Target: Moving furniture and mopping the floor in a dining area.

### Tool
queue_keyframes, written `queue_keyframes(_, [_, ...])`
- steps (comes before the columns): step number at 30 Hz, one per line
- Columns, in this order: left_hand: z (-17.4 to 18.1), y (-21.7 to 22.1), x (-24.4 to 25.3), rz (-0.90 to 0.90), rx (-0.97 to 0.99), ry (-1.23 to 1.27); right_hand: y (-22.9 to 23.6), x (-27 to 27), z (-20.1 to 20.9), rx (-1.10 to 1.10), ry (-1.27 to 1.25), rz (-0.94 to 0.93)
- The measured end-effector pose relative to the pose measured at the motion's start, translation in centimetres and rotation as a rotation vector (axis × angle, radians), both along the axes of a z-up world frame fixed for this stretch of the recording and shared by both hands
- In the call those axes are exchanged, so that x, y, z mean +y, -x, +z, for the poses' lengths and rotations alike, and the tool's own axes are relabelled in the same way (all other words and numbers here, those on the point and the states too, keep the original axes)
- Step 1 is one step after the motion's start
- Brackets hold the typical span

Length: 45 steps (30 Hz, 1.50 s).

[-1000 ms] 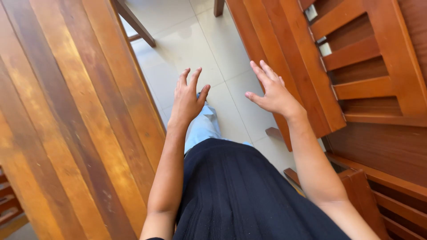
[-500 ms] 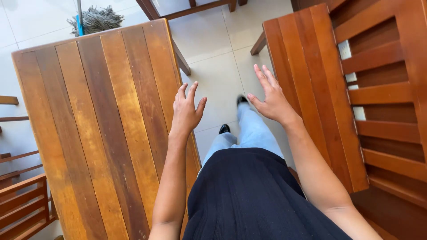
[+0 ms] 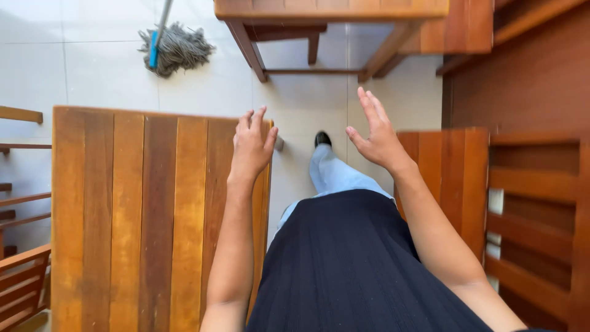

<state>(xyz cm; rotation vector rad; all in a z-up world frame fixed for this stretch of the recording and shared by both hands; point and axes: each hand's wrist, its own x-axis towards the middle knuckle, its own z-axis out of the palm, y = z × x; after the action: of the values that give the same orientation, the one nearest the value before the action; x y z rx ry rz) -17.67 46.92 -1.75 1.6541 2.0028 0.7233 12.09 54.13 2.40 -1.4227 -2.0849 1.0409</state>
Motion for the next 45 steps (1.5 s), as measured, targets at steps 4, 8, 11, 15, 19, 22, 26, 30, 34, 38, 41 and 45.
queue_keyframes(4, [1.4, 0.1, 7.6, 0.05, -0.011, 0.006, 2.0, 8.7, 0.8, -0.021, -0.074, 0.105])
queue_keyframes(8, [2.2, 0.6, 12.2, 0.121, -0.008, -0.076, 5.2, 15.0, 2.2, 0.001, -0.062, 0.223])
queue_keyframes(11, [2.4, 1.9, 16.0, 0.164, 0.013, -0.122, 8.1, 19.4, 2.8, 0.037, -0.102, 0.305])
queue_keyframes(15, [2.3, 3.9, 20.5, 0.173, 0.036, -0.178, 11.1, 24.1, 3.1, 0.038, -0.075, 0.32])
queue_keyframes(19, [2.9, 7.6, 26.3, 0.195, -0.017, -0.174, 15.5, 30.1, 2.5, 0.031, -0.107, 0.341])
queue_keyframes(22, [2.6, 10.6, 30.1, 0.187, -0.028, -0.181, 19.1, 33.8, 1.7, 0.059, -0.105, 0.35])
queue_keyframes(26, [2.4, 14.4, 34.9, 0.187, -0.148, -0.261, 24.8, 38.6, 0.8, 0.182, 0.061, 0.243])
queue_keyframes(30, [1.6, 17.2, 38.6, 0.196, -0.24, -0.19, 29.0, 41.8, -0.5, 0.188, 0.206, 0.125])
queue_keyframes(34, [-0.5, 19.5, 41.8, 0.196, -0.221, -0.149, 32.0, 43.6, -1.2, 0.212, 0.203, 0.117])
queue_keyframes(38, [-3.0, 21.3, 44.3, 0.073, -0.194, -0.104, 33.2, 44.7, -2.7, 0.281, 0.174, 0.112])
queue_keyframes(41, [-5.9, 22.4, 45.8, 0.017, -0.213, -0.078, 33.6, 45.5, -2.5, 0.292, 0.241, 0.023])
queue_keyframes(45, [-8.6, 23.2, 47.6, 0.045, -0.243, 0.027, 33.9, 46.1, -3.4, 0.277, 0.23, -0.034])
